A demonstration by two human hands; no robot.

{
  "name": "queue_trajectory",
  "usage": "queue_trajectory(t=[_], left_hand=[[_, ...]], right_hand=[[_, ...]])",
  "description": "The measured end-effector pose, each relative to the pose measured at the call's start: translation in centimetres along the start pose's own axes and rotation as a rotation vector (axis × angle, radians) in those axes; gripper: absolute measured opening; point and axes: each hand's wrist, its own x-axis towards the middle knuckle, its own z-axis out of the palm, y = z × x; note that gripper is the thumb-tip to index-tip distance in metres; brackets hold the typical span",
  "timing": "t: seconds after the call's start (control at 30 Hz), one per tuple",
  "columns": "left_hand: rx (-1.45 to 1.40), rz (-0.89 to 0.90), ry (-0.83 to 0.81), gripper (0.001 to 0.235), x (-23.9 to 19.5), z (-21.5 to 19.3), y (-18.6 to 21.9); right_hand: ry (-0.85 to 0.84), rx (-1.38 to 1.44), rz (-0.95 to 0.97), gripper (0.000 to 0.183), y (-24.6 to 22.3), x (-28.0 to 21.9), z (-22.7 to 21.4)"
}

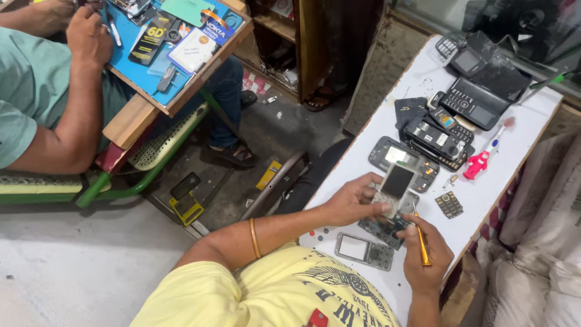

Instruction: The person uses a yellow screwdriver to work on a disassembled mobile phone, repeatedly prying and adjusting the screen and keypad assembly. They handle the phone body, screen, and keypad, occasionally setting parts down and picking them up again while another person works nearby.

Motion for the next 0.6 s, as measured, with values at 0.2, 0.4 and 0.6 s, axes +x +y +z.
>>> queue_trajectory(t=[0.2, 0.4, 0.6], left_hand=[[0.162, 0.052, -0.175, 0.043, -1.0, 0.1, 0.3], [0.3, 0.15, -0.169, 0.037, -1.5, 1.1, 1.1], [0.398, 0.18, -0.096, 0.041, -1.7, 1.2, 1.5]], right_hand=[[-0.029, 0.02, 0.075, 0.027, 1.5, -0.4, 0.0], [-0.058, -0.04, 0.06, 0.013, 2.1, -0.9, -0.5], [-0.042, 0.151, 0.06, 0.02, 3.2, -1.2, -0.5]])
